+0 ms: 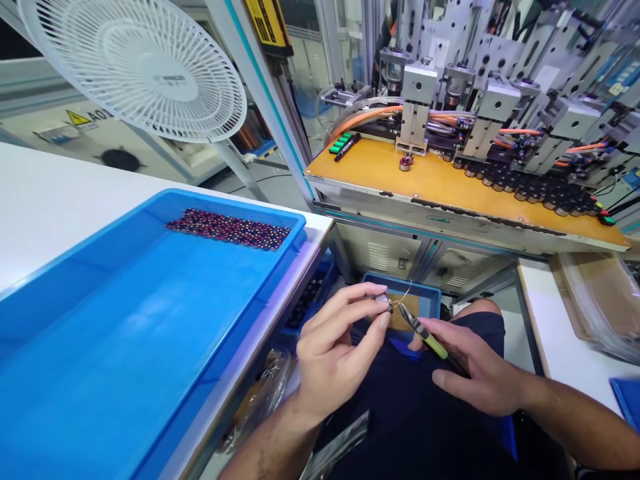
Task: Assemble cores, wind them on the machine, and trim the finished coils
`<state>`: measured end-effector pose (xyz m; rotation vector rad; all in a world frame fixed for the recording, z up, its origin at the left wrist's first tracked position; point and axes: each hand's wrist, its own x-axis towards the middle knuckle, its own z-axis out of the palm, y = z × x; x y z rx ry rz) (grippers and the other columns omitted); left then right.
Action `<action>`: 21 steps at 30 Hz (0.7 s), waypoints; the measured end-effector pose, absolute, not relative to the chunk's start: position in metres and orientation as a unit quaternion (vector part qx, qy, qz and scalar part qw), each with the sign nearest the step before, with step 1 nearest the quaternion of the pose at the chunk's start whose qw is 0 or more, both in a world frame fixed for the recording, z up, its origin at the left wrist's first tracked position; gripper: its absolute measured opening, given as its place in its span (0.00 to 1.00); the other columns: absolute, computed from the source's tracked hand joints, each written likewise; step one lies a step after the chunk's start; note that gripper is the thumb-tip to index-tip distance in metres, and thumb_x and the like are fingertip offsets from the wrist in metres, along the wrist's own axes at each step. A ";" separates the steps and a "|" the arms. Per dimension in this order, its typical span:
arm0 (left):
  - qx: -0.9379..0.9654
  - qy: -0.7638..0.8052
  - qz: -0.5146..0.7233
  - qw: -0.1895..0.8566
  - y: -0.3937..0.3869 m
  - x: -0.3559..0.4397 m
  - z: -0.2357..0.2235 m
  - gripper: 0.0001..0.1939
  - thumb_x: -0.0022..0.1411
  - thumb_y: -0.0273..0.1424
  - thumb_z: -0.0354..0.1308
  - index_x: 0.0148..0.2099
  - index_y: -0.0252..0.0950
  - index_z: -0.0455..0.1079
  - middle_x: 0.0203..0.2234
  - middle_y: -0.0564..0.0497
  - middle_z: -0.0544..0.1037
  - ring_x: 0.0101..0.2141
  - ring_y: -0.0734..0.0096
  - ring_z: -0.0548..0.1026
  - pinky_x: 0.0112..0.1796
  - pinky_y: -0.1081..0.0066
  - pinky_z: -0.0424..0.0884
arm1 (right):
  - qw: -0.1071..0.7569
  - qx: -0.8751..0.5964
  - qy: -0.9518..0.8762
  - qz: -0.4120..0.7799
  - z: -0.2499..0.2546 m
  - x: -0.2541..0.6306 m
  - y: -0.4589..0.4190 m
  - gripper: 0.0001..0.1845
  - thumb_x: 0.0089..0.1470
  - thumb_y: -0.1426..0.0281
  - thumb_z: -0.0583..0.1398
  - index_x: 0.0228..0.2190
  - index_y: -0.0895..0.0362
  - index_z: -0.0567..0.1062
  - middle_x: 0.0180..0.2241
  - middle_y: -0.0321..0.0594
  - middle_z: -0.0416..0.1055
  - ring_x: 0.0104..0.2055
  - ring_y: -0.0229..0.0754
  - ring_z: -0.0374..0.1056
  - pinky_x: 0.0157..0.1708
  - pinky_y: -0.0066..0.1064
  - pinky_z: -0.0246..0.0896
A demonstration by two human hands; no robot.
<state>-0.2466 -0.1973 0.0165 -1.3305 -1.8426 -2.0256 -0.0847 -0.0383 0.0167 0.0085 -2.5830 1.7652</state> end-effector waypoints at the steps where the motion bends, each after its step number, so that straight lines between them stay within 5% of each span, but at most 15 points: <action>1: -0.437 -0.606 -0.663 0.050 -0.198 -0.246 0.017 0.15 0.55 0.14 0.61 0.41 0.37 0.75 0.41 0.47 0.79 0.39 0.70 0.79 0.38 0.72 0.77 | 0.008 0.004 -0.827 0.563 0.017 -0.085 -0.039 0.36 0.59 0.74 0.57 0.64 0.47 0.53 0.52 0.43 0.68 0.58 0.44 0.62 0.59 0.43 0.55; 10: -0.430 -0.610 -0.664 0.046 -0.199 -0.246 0.016 0.14 0.55 0.15 0.61 0.40 0.37 0.76 0.40 0.48 0.79 0.40 0.68 0.79 0.39 0.69 0.78 | 0.053 0.009 -0.810 0.584 0.018 -0.089 -0.045 0.33 0.59 0.76 0.56 0.62 0.44 0.57 0.39 0.37 0.69 0.38 0.34 0.66 0.45 0.33 0.64; 21: -0.425 -0.616 -0.662 0.050 -0.200 -0.246 0.015 0.12 0.55 0.17 0.62 0.39 0.37 0.76 0.40 0.47 0.80 0.39 0.69 0.79 0.39 0.69 0.78 | 0.053 0.019 -0.810 0.584 0.018 -0.090 -0.045 0.32 0.57 0.79 0.56 0.61 0.51 0.60 0.36 0.37 0.69 0.36 0.34 0.65 0.39 0.30 0.63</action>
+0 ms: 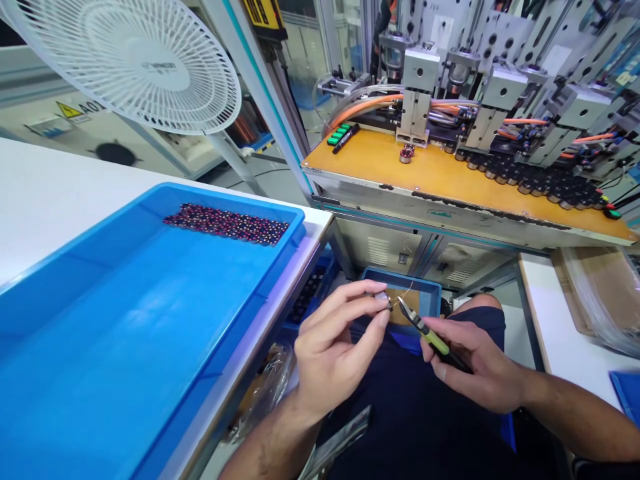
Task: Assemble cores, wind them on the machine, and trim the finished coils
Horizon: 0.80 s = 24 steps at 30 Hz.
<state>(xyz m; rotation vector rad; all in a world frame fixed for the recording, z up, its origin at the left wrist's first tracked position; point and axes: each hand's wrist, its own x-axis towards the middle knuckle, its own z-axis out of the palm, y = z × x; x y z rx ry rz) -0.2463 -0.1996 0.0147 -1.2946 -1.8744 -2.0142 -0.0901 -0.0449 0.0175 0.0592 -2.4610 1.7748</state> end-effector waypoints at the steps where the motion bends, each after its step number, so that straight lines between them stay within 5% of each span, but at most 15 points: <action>1: -0.423 -0.619 -0.660 0.051 -0.200 -0.246 0.015 0.12 0.55 0.17 0.62 0.39 0.37 0.76 0.40 0.47 0.80 0.38 0.68 0.79 0.39 0.69 0.78 | 0.059 0.025 -0.812 0.580 0.018 -0.090 -0.045 0.31 0.57 0.79 0.56 0.61 0.51 0.60 0.35 0.37 0.69 0.35 0.34 0.64 0.39 0.30 0.62; 10: -0.425 -0.622 -0.657 0.038 -0.199 -0.246 0.014 0.09 0.58 0.20 0.62 0.39 0.36 0.76 0.40 0.46 0.80 0.38 0.67 0.80 0.36 0.70 0.79 | -0.015 -0.101 -0.775 0.623 0.021 -0.100 -0.044 0.19 0.59 0.69 0.56 0.51 0.60 0.70 0.30 0.36 0.63 0.32 0.35 0.59 0.37 0.30 0.60; 16: -0.476 -0.573 -0.662 0.088 -0.200 -0.252 0.000 0.15 0.56 0.17 0.63 0.44 0.38 0.70 0.41 0.46 0.75 0.43 0.65 0.78 0.38 0.66 0.81 | -0.055 -0.152 -0.691 0.704 0.007 -0.095 -0.032 0.32 0.51 0.68 0.63 0.57 0.58 0.62 0.37 0.39 0.63 0.38 0.37 0.62 0.40 0.32 0.61; 20: -0.477 -0.535 -0.693 0.082 -0.199 -0.253 -0.005 0.29 0.51 0.16 0.66 0.53 0.41 0.64 0.42 0.48 0.74 0.43 0.66 0.78 0.37 0.67 0.82 | -0.048 -0.112 -0.699 0.704 0.010 -0.082 -0.030 0.29 0.56 0.68 0.61 0.57 0.58 0.63 0.35 0.38 0.63 0.38 0.36 0.62 0.43 0.33 0.61; 24: -0.500 -0.578 -0.634 0.115 -0.199 -0.254 -0.001 0.30 0.51 0.16 0.66 0.55 0.39 0.68 0.42 0.47 0.76 0.40 0.66 0.78 0.38 0.67 0.81 | -0.040 -0.086 -0.687 0.721 0.019 -0.068 -0.028 0.33 0.58 0.63 0.61 0.61 0.56 0.59 0.43 0.45 0.65 0.42 0.39 0.64 0.47 0.39 0.62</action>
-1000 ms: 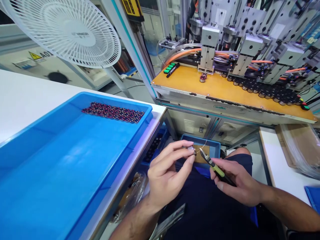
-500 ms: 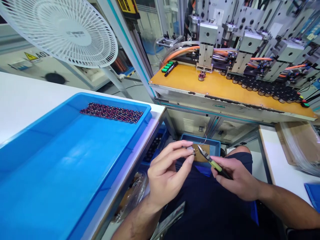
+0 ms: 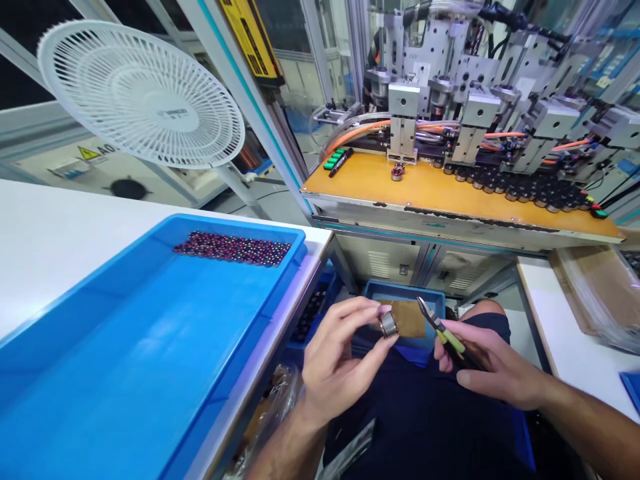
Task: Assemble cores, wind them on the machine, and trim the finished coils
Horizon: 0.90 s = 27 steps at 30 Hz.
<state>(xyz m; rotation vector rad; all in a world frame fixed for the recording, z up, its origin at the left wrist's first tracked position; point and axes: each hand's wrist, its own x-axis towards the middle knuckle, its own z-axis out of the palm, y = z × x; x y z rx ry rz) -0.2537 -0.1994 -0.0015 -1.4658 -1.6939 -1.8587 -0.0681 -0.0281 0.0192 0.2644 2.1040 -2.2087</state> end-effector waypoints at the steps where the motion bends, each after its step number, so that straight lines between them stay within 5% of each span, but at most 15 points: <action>1: -0.508 -0.591 -0.612 0.133 -0.200 -0.254 0.000 0.28 0.51 0.17 0.66 0.54 0.39 0.69 0.42 0.47 0.77 0.40 0.66 0.78 0.39 0.66 0.80 | 0.039 0.078 0.684 -0.724 0.021 -0.065 -0.028 0.33 0.58 0.62 0.61 0.61 0.56 0.58 0.44 0.46 0.64 0.43 0.40 0.64 0.48 0.40 0.62; 13: -0.535 -0.615 -0.543 0.199 -0.203 -0.248 0.006 0.24 0.52 0.16 0.65 0.50 0.40 0.72 0.42 0.48 0.78 0.40 0.65 0.80 0.40 0.68 0.80 | 0.035 0.007 0.677 -0.735 0.039 -0.048 -0.043 0.32 0.62 0.70 0.57 0.64 0.45 0.54 0.47 0.44 0.63 0.44 0.38 0.64 0.49 0.41 0.62; 18: -0.554 -0.605 -0.533 0.206 -0.205 -0.248 0.003 0.30 0.51 0.14 0.65 0.56 0.37 0.69 0.44 0.44 0.80 0.41 0.63 0.81 0.39 0.68 0.81 | 0.023 -0.030 0.680 -0.733 0.039 -0.049 -0.047 0.35 0.62 0.74 0.56 0.64 0.41 0.52 0.48 0.43 0.63 0.47 0.38 0.64 0.51 0.42 0.62; 27: -0.538 -0.582 -0.583 0.179 -0.204 -0.246 -0.006 0.35 0.53 0.16 0.64 0.60 0.41 0.63 0.40 0.45 0.83 0.37 0.62 0.82 0.38 0.64 0.82 | 0.033 -0.011 0.700 -0.713 0.043 -0.057 -0.049 0.32 0.61 0.70 0.56 0.64 0.50 0.54 0.46 0.47 0.64 0.45 0.40 0.65 0.50 0.43 0.64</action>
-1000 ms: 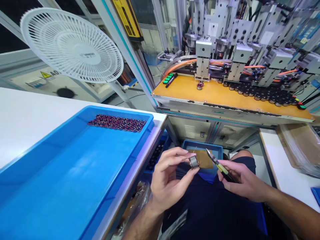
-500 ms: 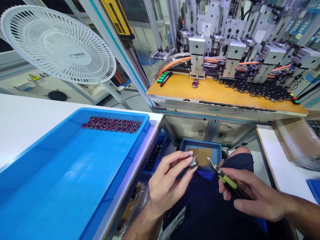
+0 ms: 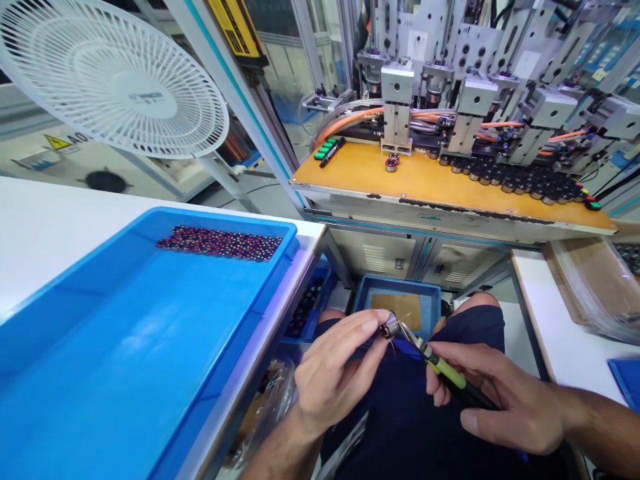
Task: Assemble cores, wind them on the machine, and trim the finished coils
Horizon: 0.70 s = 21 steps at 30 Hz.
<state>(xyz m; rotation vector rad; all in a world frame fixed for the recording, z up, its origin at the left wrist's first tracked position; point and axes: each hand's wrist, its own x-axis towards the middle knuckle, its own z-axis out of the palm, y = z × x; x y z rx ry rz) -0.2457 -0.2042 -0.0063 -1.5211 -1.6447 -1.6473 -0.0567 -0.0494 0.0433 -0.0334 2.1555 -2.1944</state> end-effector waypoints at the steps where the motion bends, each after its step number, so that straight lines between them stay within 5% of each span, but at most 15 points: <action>1: -0.538 -0.580 -0.585 0.179 -0.204 -0.246 -0.006 0.34 0.53 0.16 0.64 0.61 0.41 0.63 0.40 0.45 0.83 0.37 0.62 0.82 0.38 0.64 0.83 | 0.033 -0.011 0.702 -0.711 0.044 -0.058 -0.049 0.33 0.61 0.69 0.56 0.64 0.50 0.54 0.45 0.46 0.65 0.44 0.39 0.65 0.49 0.42 0.64; 13: -0.536 -0.576 -0.590 0.179 -0.205 -0.245 -0.008 0.37 0.52 0.14 0.63 0.62 0.41 0.63 0.41 0.46 0.83 0.38 0.64 0.82 0.40 0.63 0.82 | 0.018 -0.035 0.676 -0.736 0.042 -0.063 -0.052 0.34 0.62 0.75 0.55 0.63 0.40 0.53 0.44 0.41 0.63 0.41 0.35 0.63 0.44 0.36 0.64; 21: -0.529 -0.578 -0.596 0.175 -0.204 -0.245 -0.006 0.36 0.51 0.13 0.63 0.60 0.39 0.64 0.40 0.45 0.83 0.38 0.64 0.82 0.40 0.64 0.82 | 0.050 0.001 0.674 -0.737 0.041 -0.064 -0.051 0.32 0.61 0.74 0.56 0.63 0.45 0.56 0.43 0.41 0.63 0.39 0.35 0.62 0.43 0.34 0.63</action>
